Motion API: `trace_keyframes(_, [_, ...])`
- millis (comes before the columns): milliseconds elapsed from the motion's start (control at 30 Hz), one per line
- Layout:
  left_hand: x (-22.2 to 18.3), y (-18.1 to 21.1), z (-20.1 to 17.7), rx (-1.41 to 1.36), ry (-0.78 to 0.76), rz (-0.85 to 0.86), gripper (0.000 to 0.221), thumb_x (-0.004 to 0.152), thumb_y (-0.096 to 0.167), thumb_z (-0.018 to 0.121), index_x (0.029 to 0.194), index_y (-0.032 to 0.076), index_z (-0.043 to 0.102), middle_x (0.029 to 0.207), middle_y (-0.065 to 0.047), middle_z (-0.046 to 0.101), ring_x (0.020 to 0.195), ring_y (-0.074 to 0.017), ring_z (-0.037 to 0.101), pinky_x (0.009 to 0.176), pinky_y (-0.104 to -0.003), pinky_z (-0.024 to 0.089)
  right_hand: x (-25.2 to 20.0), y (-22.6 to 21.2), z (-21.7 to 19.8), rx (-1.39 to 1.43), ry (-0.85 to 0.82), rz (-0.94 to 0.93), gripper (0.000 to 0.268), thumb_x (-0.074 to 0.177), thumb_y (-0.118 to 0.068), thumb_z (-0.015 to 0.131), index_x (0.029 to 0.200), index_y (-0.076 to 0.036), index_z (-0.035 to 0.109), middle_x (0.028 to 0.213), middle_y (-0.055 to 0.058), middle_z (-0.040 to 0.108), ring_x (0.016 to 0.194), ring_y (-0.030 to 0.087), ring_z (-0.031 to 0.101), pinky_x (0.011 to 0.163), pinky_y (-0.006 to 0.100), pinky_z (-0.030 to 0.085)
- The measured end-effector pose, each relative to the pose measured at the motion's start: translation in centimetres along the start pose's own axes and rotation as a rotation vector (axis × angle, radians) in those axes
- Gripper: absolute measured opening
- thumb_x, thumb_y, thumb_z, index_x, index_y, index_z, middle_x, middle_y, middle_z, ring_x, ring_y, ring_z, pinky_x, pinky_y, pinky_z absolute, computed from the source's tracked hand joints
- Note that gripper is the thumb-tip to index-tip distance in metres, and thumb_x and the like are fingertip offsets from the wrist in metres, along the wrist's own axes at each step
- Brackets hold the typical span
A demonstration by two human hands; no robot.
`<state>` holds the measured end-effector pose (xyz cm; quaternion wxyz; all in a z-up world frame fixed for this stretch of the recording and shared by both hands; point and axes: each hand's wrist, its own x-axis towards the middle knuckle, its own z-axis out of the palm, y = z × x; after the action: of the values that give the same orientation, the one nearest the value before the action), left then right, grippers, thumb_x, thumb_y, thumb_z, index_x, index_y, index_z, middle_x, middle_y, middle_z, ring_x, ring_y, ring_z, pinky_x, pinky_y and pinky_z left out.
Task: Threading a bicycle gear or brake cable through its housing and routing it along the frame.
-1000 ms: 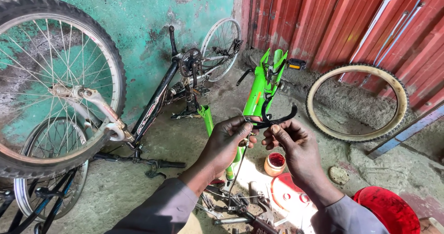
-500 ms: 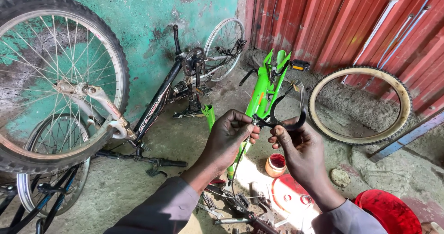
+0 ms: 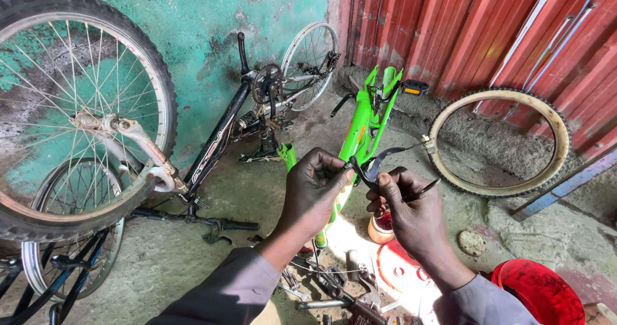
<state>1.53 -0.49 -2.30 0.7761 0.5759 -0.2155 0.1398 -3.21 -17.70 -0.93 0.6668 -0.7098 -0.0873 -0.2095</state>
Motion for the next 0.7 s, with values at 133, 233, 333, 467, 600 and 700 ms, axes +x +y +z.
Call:
trace_keyframes(133, [-0.4, 2.4, 0.5, 0.159, -0.015, 0.029, 0.015, 0.092, 0.007, 0.077, 0.093, -0.002, 0.066, 0.073, -0.012, 0.068, 0.067, -0.0129, 0.068, 0.062, -0.025, 0.058, -0.1, 0.3, 0.4, 0.11, 0.049, 0.046, 0.028, 0.103, -0.016, 0.065, 0.079, 0.0, 0.067, 0.067, 0.018, 0.072, 0.055, 0.021, 0.072, 0.048, 0.028, 0.059])
trace_keyframes(233, [-0.4, 3.4, 0.6, 0.306, -0.042, 0.023, 0.017, 0.095, 0.015, 0.074, 0.092, -0.001, 0.068, 0.073, -0.013, 0.07, 0.066, -0.0147, 0.07, 0.061, -0.027, 0.059, 0.1, 0.4, 0.4, 0.134, 0.052, 0.029, 0.027, 0.103, -0.015, 0.065, 0.079, 0.0, 0.067, 0.068, 0.019, 0.072, 0.056, 0.022, 0.072, 0.047, 0.028, 0.058])
trace_keyframes(333, [-0.2, 3.6, 0.3, 0.444, -0.085, 0.063, 0.021, 0.098, 0.019, 0.07, 0.093, 0.0, 0.067, 0.073, -0.015, 0.069, 0.064, -0.0184, 0.07, 0.058, -0.03, 0.058, 0.3, 0.6, 0.4, 0.134, 0.054, 0.031, 0.028, 0.103, -0.015, 0.065, 0.079, 0.0, 0.066, 0.068, 0.02, 0.072, 0.055, 0.023, 0.072, 0.046, 0.028, 0.058])
trace_keyframes(467, [0.2, 3.3, -0.1, 0.505, -0.137, 0.143, 0.019, 0.098, 0.018, 0.071, 0.092, 0.0, 0.067, 0.07, -0.015, 0.067, 0.06, -0.0165, 0.065, 0.052, -0.028, 0.054, 0.5, 1.0, 0.4, 0.172, 0.064, 0.07, 0.029, 0.105, -0.017, 0.063, 0.081, -0.001, 0.063, 0.069, 0.019, 0.07, 0.055, 0.022, 0.071, 0.047, 0.028, 0.057])
trace_keyframes(600, [0.0, 2.8, -0.4, 0.467, -0.153, 0.127, 0.017, 0.098, 0.014, 0.07, 0.092, -0.002, 0.067, 0.069, -0.014, 0.066, 0.057, -0.0166, 0.065, 0.05, -0.027, 0.053, 0.6, 0.3, 0.4, 0.172, 0.05, 0.101, 0.03, 0.106, -0.017, 0.062, 0.08, -0.001, 0.063, 0.068, 0.019, 0.07, 0.054, 0.022, 0.07, 0.047, 0.027, 0.056])
trace_keyframes(700, [0.2, 2.7, -0.2, 0.499, -0.175, 0.121, 0.018, 0.097, 0.014, 0.071, 0.091, -0.002, 0.067, 0.067, -0.013, 0.065, 0.056, -0.0159, 0.064, 0.048, -0.026, 0.052, 1.2, 0.5, 0.3, 0.198, 0.062, 0.135, 0.03, 0.107, -0.017, 0.06, 0.081, -0.002, 0.061, 0.067, 0.018, 0.068, 0.053, 0.022, 0.069, 0.046, 0.027, 0.055])
